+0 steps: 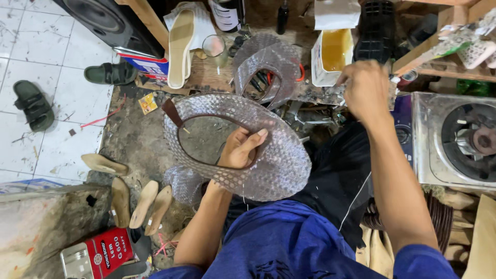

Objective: The person sits on the floor of a shoe workshop and finishes woven sandal uppers. They hold each upper, press and smooth its edges, apply a yellow adhesive or wax from a container on the bench, trim excess material, and place completed uppers on the shelf above the workbench.

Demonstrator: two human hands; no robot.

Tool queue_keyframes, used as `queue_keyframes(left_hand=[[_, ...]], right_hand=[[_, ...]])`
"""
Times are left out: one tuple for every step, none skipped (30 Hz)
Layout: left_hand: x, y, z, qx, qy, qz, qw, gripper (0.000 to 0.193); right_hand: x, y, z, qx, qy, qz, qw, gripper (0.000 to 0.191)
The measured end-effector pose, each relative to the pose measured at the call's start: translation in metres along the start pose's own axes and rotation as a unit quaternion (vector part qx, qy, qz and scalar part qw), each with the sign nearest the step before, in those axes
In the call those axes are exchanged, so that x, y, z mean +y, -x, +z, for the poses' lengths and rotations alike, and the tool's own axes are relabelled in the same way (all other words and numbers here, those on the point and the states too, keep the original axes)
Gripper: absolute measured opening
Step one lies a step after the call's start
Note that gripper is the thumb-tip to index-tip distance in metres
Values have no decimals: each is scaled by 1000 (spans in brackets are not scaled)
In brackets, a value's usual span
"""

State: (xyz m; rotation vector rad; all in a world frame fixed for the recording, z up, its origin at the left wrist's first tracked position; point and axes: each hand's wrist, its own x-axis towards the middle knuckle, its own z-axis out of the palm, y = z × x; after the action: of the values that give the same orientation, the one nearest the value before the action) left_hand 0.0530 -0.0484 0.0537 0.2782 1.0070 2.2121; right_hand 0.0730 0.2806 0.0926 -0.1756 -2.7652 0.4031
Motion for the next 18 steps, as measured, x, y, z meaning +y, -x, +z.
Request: queue_keyframes(left_hand=[[-3, -2, 1, -2, 4, 1, 1000, 30], [-5, -5, 2, -9, 16, 0, 1000, 29], [-7, -8, 4, -18, 29, -2, 999, 28], [-9, -9, 8, -28, 42, -5, 999, 28], [-10, -11, 12, -32, 40, -11, 999, 28], [-11, -12, 15, -37, 37, -16, 999, 28], [-12, -12, 19, -40, 35, -21, 998, 28], [-12, -12, 23, -48, 44, -29, 997, 28], [-13, -12, 26, -56, 51, -37, 996, 28], [-13, -12, 27, -64, 60, -44, 995, 28], [-12, -11, 27, -57, 72, -50, 995, 27], [-10, -10, 26, -48, 83, -54, 994, 26], [-8, -10, 24, -38, 93, -57, 993, 25], [-6, -10, 21, -39, 91, -41, 994, 23], [-3, -11, 18, -38, 88, -25, 995, 21], [-1, -11, 15, -37, 86, -9, 996, 20], [-1, -10, 14, -37, 81, -6, 996, 20], [-1, -9, 14, -38, 76, -7, 996, 19]], right_hand=[[-14, 10, -9, 7, -86, -16, 996, 32], [-28, 21, -17, 16, -184, -57, 981, 35], [-44, 31, -22, 27, -280, -95, 955, 40], [-60, 43, -27, 5, -322, -86, 943, 43], [-73, 53, -31, -13, -363, -77, 928, 47], [-83, 57, -34, -30, -404, -68, 912, 50], [-89, 58, -36, -32, -403, -78, 911, 51], [-93, 59, -37, -33, -402, -89, 911, 52], [-97, 59, -39, -34, -402, -100, 910, 53], [-98, 58, -40, -30, -397, -102, 912, 54], [-99, 57, -41, -26, -393, -106, 913, 54], [-99, 56, -41, -23, -390, -111, 914, 55], [-99, 56, -43, -7, -382, -129, 915, 54], [-98, 57, -45, 8, -375, -147, 915, 52], [-98, 59, -47, 22, -370, -165, 914, 51], [-98, 60, -47, 28, -369, -162, 915, 48], [-98, 61, -48, 34, -368, -158, 916, 46], [-98, 62, -47, 42, -366, -151, 917, 44]])
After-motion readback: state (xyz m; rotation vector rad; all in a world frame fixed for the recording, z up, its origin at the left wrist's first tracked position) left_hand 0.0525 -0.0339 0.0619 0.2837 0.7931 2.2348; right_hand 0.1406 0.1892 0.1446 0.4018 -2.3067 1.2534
